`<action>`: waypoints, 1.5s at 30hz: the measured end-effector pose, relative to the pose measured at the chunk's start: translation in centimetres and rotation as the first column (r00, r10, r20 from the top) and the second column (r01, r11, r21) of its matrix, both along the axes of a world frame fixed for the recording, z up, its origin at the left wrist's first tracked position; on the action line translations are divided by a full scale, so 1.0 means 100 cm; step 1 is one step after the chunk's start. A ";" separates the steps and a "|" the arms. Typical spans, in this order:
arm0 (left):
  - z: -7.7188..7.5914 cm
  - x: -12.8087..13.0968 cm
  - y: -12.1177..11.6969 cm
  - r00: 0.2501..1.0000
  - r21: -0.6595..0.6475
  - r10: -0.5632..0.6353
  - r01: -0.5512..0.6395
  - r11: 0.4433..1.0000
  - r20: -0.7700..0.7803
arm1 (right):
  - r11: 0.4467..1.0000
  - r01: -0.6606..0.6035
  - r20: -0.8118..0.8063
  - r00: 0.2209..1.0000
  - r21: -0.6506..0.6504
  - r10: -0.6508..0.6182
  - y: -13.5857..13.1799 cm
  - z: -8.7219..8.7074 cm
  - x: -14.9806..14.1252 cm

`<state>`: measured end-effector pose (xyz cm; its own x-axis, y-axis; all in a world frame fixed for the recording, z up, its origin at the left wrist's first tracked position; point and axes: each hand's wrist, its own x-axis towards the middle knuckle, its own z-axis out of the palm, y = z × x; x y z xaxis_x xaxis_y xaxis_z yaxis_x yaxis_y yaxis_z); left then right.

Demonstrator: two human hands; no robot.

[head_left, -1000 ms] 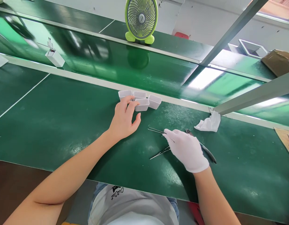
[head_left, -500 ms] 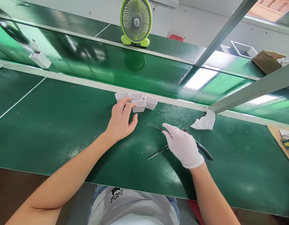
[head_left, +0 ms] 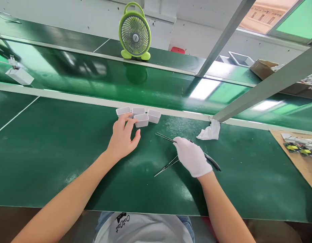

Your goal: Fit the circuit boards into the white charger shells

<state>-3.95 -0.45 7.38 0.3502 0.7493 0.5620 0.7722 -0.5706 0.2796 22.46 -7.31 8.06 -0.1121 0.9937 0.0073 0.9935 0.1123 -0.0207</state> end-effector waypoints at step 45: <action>-0.011 -0.004 0.005 0.993 -0.158 0.072 -0.057 0.986 0.093 | 0.946 0.323 -0.994 0.103 0.002 -0.033 0.030 0.005 0.026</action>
